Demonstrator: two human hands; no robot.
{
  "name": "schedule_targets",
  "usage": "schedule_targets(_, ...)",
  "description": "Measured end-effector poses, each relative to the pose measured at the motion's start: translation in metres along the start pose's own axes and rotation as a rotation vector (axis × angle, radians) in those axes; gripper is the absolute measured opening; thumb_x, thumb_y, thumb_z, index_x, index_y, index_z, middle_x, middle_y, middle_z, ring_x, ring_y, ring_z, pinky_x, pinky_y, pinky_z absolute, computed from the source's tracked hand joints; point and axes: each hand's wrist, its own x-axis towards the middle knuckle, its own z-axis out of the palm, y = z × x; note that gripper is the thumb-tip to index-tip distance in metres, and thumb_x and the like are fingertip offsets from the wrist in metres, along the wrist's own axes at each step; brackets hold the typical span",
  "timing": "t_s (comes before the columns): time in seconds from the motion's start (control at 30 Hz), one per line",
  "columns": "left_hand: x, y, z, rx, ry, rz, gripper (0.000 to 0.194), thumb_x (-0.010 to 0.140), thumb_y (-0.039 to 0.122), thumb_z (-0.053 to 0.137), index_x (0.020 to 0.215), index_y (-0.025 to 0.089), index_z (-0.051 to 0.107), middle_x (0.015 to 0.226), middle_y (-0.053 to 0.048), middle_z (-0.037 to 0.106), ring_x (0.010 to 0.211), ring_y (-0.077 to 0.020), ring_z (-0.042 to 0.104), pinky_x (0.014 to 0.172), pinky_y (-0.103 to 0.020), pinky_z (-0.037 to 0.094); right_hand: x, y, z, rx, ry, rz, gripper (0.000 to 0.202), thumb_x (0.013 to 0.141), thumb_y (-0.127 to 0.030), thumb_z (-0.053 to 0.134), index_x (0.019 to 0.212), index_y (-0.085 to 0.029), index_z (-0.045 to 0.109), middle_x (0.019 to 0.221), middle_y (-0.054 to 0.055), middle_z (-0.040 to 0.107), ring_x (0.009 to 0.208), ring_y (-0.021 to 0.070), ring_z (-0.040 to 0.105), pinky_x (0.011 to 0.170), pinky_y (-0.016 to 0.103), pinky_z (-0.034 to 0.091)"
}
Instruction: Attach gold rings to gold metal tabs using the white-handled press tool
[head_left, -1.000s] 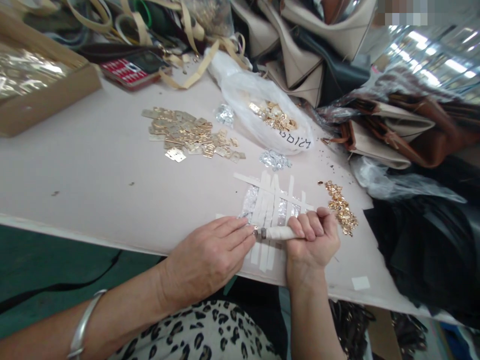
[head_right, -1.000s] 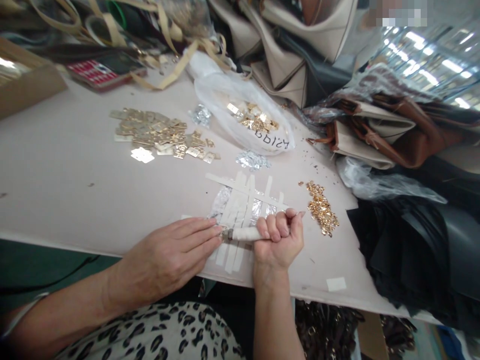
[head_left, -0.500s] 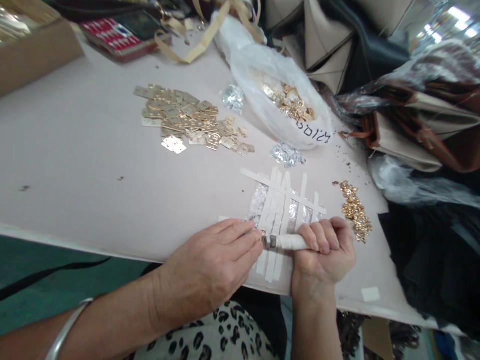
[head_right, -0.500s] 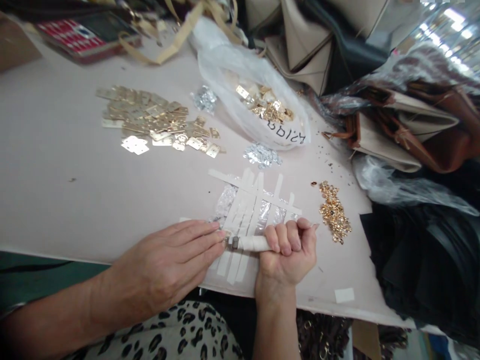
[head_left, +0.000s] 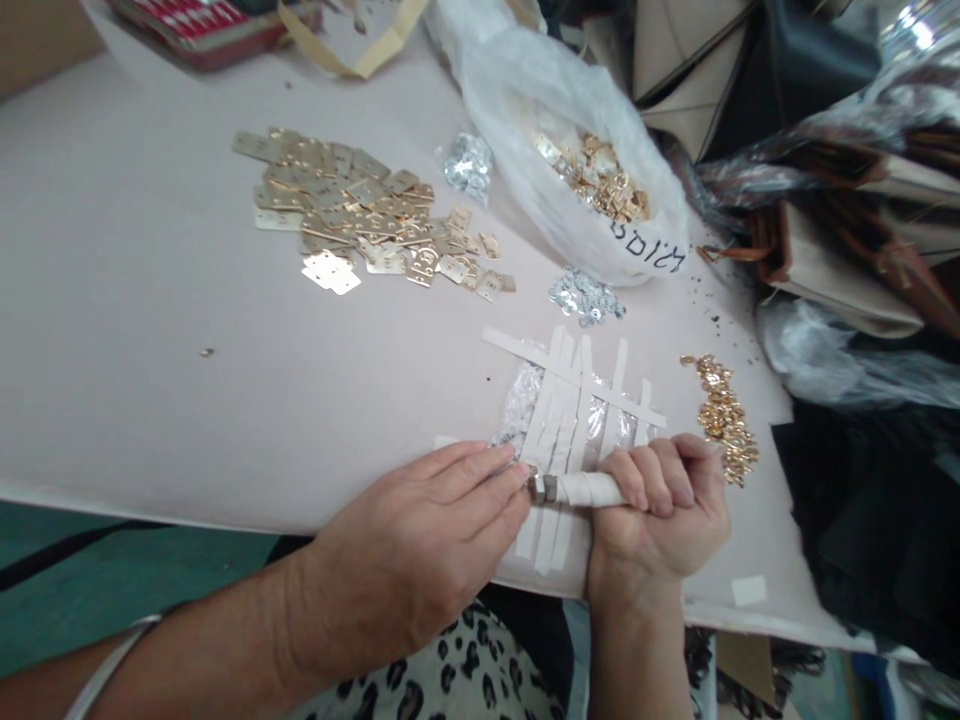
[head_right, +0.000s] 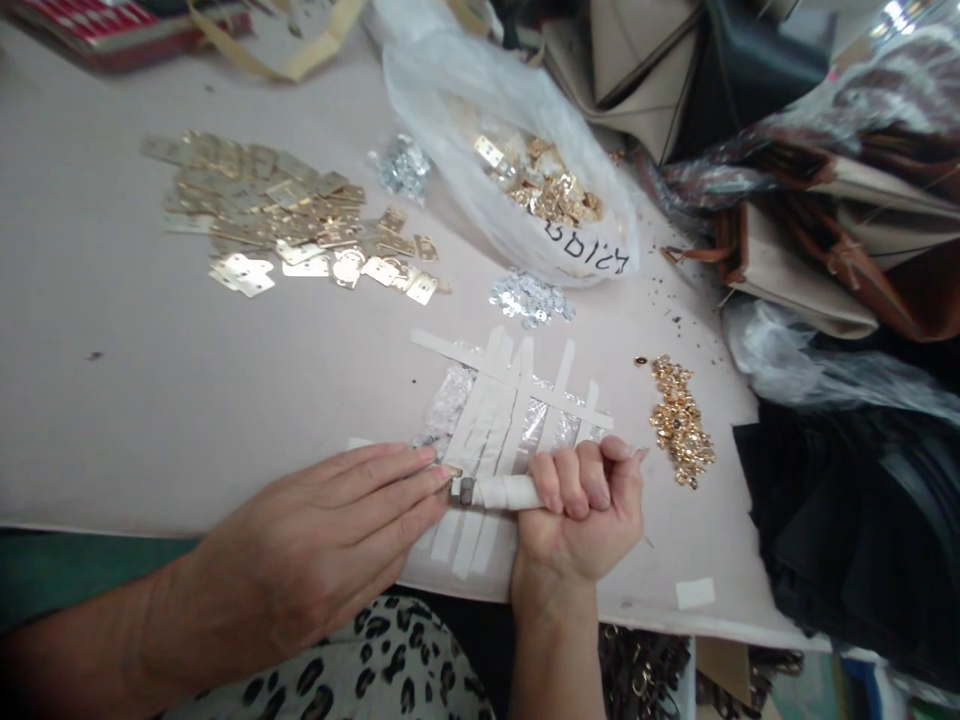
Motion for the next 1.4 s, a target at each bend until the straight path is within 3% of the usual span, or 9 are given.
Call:
schedule_targets(0.17,-0.002,0.001,0.003,0.006,-0.005,0.007,0.028,0.095,0.019,0.056,0.12,0.01,0.065,0.132,-0.01,0.068,0.127,-0.0252,0.058,0.113,-0.04,0.046,-0.002,0.002,0.002,-0.063,-0.03,-0.057,0.021,0.093,-0.025,0.06,0.076,-0.014,0.067,0.048,-0.014,0.018,0.035,0.0035,0.009,0.034,0.013,0.022)
schedule_targets(0.3,0.001,0.001,0.003,0.009,0.006,0.018,0.027,0.095,0.017,0.055,0.118,0.008,0.066,0.129,-0.012,0.069,0.126,-0.0251,0.06,0.113,-0.039,0.048,-0.01,0.003,0.019,-0.105,-0.071,-0.114,0.023,0.096,-0.026,0.055,0.079,-0.015,0.067,0.049,-0.014,0.018,0.034,0.0038,0.009,0.034,0.014,0.021)
schedule_targets(0.53,0.003,0.0,-0.001,-0.005,0.06,0.039,0.022,0.095,0.012,0.051,0.104,0.008,0.071,0.122,-0.014,0.072,0.119,-0.025,0.066,0.11,-0.04,0.052,-0.039,0.001,0.059,-0.38,-0.362,-0.211,0.022,0.098,-0.035,0.056,0.083,-0.021,0.066,0.051,-0.011,0.027,0.037,0.0061,0.026,0.044,0.021,0.035)
schedule_targets(0.7,0.003,-0.001,0.001,0.009,0.092,0.061,0.024,0.096,0.013,0.051,0.11,0.008,0.07,0.122,-0.013,0.072,0.118,-0.0244,0.067,0.108,-0.04,0.055,-0.023,-0.002,0.042,-0.266,-0.242,-0.262,0.031,0.102,-0.036,0.046,0.084,-0.022,0.067,0.05,-0.012,0.02,0.035,0.0061,0.012,0.036,0.017,0.027)
schedule_targets(0.87,0.003,0.0,0.003,0.012,0.101,0.056,0.024,0.095,0.012,0.05,0.106,0.009,0.071,0.12,-0.012,0.073,0.116,-0.025,0.068,0.106,-0.041,0.056,-0.019,0.0,0.033,-0.269,-0.163,-0.258,0.034,0.102,-0.04,0.046,0.081,-0.023,0.067,0.05,-0.012,0.017,0.035,0.0067,0.009,0.034,0.016,0.026)
schedule_targets(1.1,0.003,0.0,0.004,0.017,0.086,0.065,0.024,0.096,0.013,0.052,0.11,0.006,0.069,0.124,-0.015,0.071,0.119,-0.027,0.066,0.108,-0.042,0.054,-0.036,0.003,0.054,-0.398,-0.288,-0.276,0.029,0.102,-0.032,0.046,0.082,-0.023,0.065,0.05,-0.012,0.023,0.035,0.0064,0.019,0.039,0.019,0.028)
schedule_targets(1.33,0.003,0.001,0.001,-0.016,0.09,0.043,0.027,0.098,0.013,0.045,0.107,0.006,0.069,0.119,-0.016,0.071,0.115,-0.0276,0.066,0.106,-0.044,0.055,-0.055,0.012,0.072,-0.797,-0.364,-0.291,0.025,0.093,-0.042,0.064,0.076,-0.025,0.069,0.052,-0.007,0.037,0.041,0.0098,0.035,0.044,0.026,0.034)
schedule_targets(1.4,0.004,0.001,-0.001,-0.012,0.112,0.049,0.027,0.098,0.012,0.042,0.104,0.006,0.068,0.115,-0.017,0.072,0.112,-0.027,0.067,0.104,-0.044,0.057,-0.051,0.012,0.074,-0.789,-0.379,-0.293,0.025,0.095,-0.04,0.062,0.077,-0.024,0.069,0.052,-0.007,0.037,0.041,0.0094,0.035,0.042,0.025,0.034)
